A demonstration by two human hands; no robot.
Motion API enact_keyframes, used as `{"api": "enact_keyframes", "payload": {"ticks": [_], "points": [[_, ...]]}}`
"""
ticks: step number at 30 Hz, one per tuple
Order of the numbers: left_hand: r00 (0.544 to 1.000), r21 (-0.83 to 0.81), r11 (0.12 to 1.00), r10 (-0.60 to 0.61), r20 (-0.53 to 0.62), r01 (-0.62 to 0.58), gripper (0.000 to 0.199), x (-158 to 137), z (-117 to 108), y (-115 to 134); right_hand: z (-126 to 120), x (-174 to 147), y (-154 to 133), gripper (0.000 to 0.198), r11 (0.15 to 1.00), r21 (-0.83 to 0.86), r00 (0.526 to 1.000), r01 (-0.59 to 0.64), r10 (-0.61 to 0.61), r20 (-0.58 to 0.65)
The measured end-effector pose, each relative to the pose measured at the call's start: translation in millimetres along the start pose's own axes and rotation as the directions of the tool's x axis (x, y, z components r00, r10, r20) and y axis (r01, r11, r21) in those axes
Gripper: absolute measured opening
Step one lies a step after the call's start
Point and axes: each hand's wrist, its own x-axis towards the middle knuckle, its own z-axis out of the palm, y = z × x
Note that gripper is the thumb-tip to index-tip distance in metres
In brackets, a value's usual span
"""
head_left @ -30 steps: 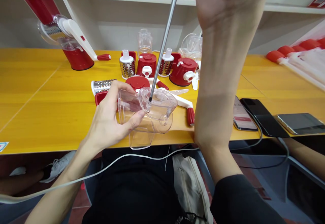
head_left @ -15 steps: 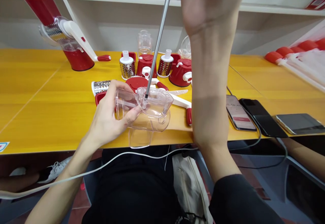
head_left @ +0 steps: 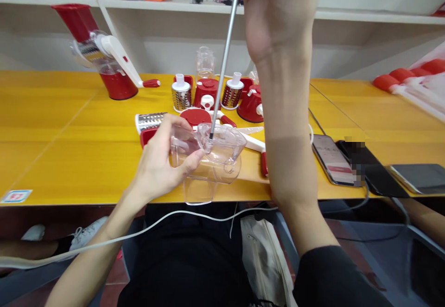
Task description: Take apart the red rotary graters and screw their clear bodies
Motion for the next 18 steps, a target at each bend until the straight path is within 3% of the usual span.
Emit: {"api": "enact_keyframes", "payload": {"ticks": [3, 7, 12, 14, 18], "points": [[0.999, 0.007, 0.999, -0.037, 0.006, 0.037, 0.046, -2, 1, 4, 0, -1, 3, 0.021, 0.992, 0.118, 0.997, 0.043, -0.049, 0.053], [0.997, -0.041, 0.997, -0.070, 0.040, 0.072, 0.048, -2, -1, 13, -2, 0, 8, 0.051, 0.992, 0.064, 0.967, 0.107, -0.119, 0.224], [0.994, -0.018, 0.995, -0.093, 0.063, 0.095, 0.048, -2, -4, 20, -5, 0, 10, 0.072, 0.986, -0.032, 0.982, 0.163, -0.159, 0.102], [0.994, -0.010, 0.996, -0.089, 0.064, 0.090, 0.048, -3, -4, 18, -7, 0, 9, 0.069, 0.985, -0.004, 0.981, 0.174, -0.173, 0.084], [0.997, -0.014, 0.998, -0.064, 0.044, 0.064, 0.047, -3, -2, 7, -7, 0, 6, 0.043, 0.992, 0.088, 0.972, 0.091, -0.107, 0.209]]}}
